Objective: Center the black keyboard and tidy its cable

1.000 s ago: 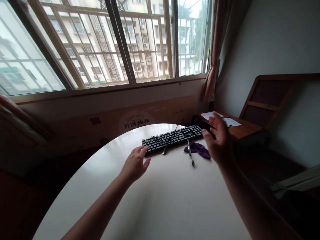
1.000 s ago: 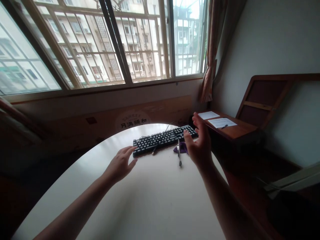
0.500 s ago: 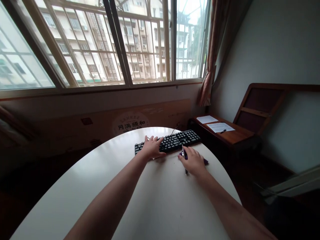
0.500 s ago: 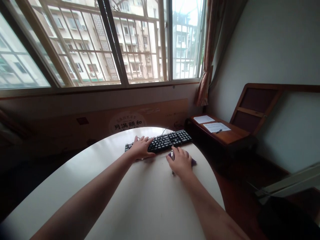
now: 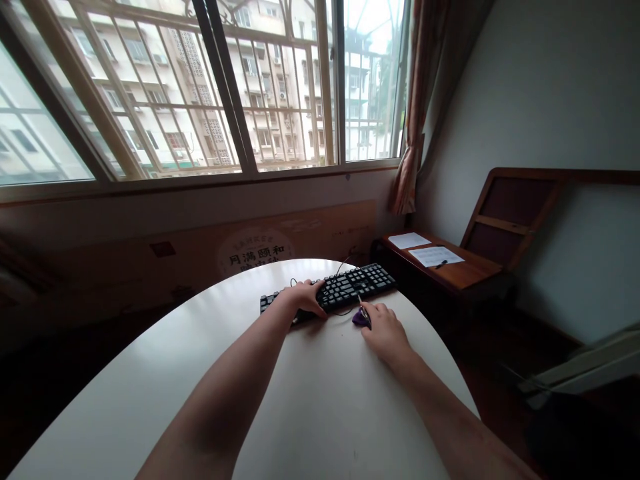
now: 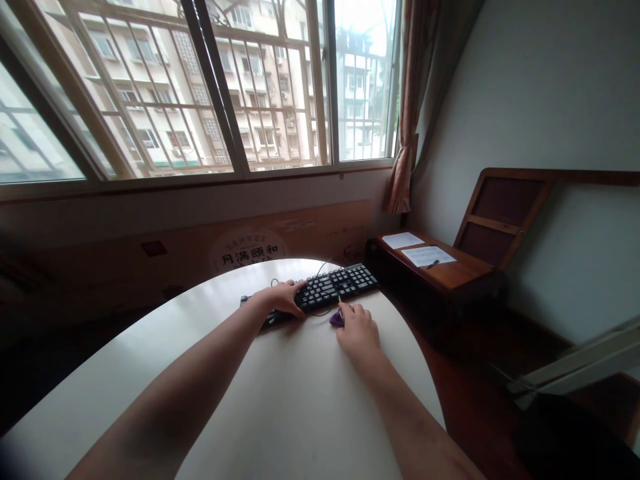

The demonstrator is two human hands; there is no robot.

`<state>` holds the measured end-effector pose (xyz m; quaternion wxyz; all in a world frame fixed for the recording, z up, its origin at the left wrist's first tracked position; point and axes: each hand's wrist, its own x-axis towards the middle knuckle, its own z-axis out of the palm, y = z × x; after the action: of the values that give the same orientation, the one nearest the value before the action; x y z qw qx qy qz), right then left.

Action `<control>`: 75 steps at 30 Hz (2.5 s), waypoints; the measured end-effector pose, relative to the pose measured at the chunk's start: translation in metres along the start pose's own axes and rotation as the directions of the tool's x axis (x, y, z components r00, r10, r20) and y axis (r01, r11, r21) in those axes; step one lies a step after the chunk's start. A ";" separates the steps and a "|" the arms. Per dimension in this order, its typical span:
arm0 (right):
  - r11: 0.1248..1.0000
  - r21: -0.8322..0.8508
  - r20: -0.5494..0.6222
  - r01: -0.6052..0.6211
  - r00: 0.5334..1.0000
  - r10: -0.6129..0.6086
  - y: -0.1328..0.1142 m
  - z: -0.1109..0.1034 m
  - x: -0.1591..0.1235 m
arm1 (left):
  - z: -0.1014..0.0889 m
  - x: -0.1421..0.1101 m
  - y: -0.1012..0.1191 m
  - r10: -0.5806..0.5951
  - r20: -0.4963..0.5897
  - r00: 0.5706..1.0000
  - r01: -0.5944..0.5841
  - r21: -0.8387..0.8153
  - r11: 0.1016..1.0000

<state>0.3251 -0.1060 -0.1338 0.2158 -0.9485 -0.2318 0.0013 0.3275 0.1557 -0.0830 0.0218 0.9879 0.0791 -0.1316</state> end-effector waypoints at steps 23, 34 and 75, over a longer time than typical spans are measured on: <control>0.950 -0.023 0.134 0.312 0.943 -0.306 -0.036 0.011 -0.046 | 0.046 -0.205 -0.155 -0.404 0.032 0.914 0.405 -0.095 0.909; 0.625 0.159 0.153 0.764 0.606 -0.780 -0.151 0.052 -0.070 | 0.078 -0.301 -0.202 -0.761 0.007 0.649 0.751 -0.170 0.638; 0.270 0.408 0.309 0.872 0.146 -0.940 -0.073 -0.009 -0.194 | 0.075 -0.295 0.010 -0.224 -0.267 0.937 0.149 -0.273 0.950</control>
<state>0.1209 -0.1371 -0.1146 0.1665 -0.5617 -0.7999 0.1305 0.0289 0.0964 -0.0775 0.1207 0.9737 0.1914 0.0265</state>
